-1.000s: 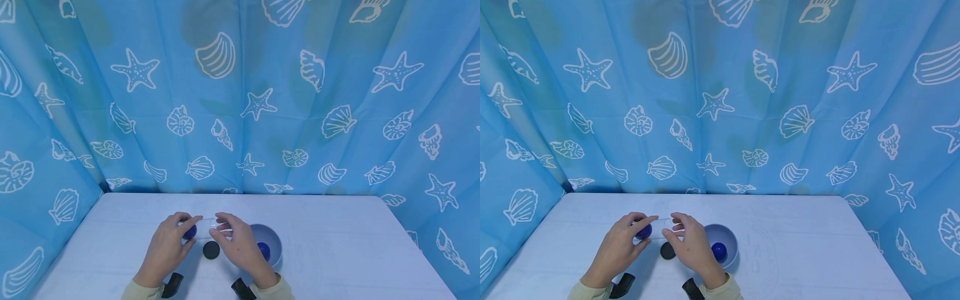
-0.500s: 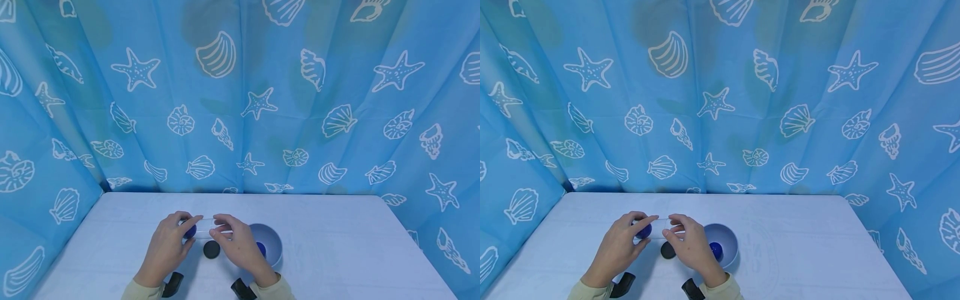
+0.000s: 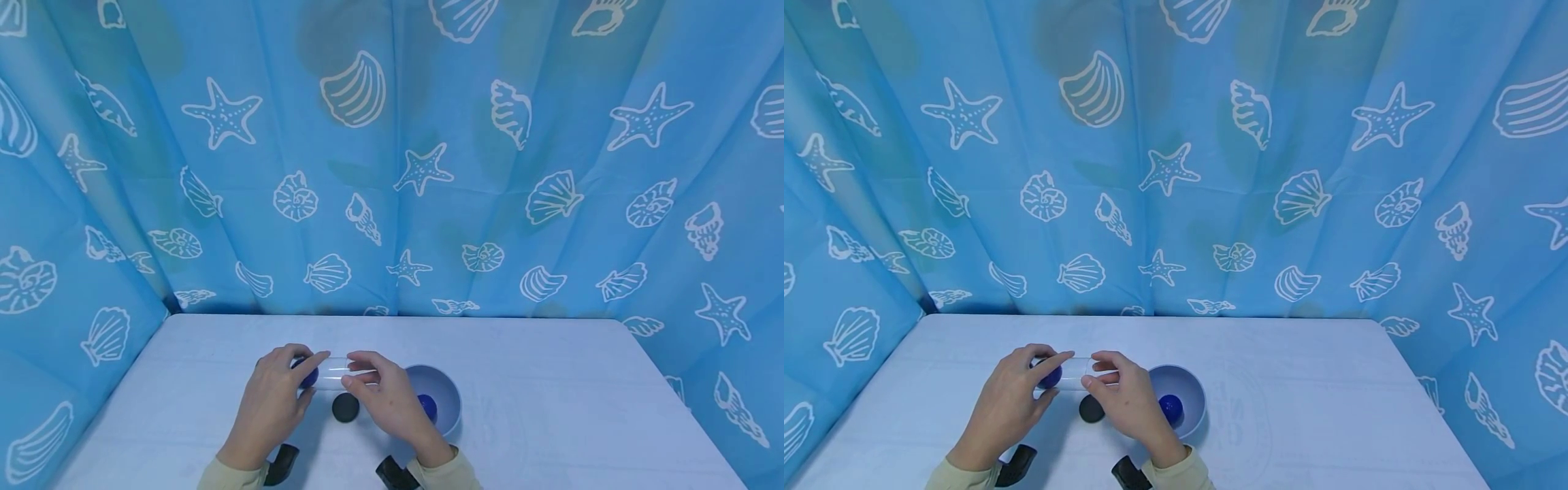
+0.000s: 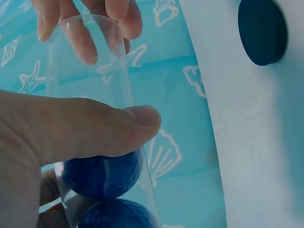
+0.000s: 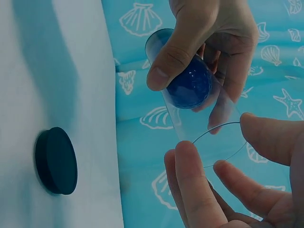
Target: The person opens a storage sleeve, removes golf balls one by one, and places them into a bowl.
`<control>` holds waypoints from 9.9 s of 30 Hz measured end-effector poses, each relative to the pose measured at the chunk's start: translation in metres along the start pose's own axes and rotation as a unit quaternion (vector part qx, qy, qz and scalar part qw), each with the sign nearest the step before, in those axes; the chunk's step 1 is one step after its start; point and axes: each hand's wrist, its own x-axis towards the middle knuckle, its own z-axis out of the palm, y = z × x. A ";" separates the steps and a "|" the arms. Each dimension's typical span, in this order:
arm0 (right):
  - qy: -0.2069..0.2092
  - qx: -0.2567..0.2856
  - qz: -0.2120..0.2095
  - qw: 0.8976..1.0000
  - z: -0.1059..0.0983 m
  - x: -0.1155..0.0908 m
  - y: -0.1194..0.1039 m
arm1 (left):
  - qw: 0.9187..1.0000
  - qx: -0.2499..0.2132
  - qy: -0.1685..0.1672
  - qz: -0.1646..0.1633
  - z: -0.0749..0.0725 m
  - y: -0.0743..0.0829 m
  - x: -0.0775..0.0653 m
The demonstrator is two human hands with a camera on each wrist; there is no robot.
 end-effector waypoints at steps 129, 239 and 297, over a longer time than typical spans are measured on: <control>0.123 -0.067 0.037 0.989 -0.065 -0.016 0.003 | 1.000 -0.021 0.006 -0.002 0.000 -0.003 -0.002; 0.151 -0.383 0.030 0.911 -0.044 -0.031 0.046 | 0.999 -0.030 0.015 0.005 0.004 -0.003 -0.002; 0.162 -0.172 -0.077 0.969 -0.003 -0.007 -0.003 | 1.000 -0.014 0.028 -0.003 0.006 -0.005 -0.002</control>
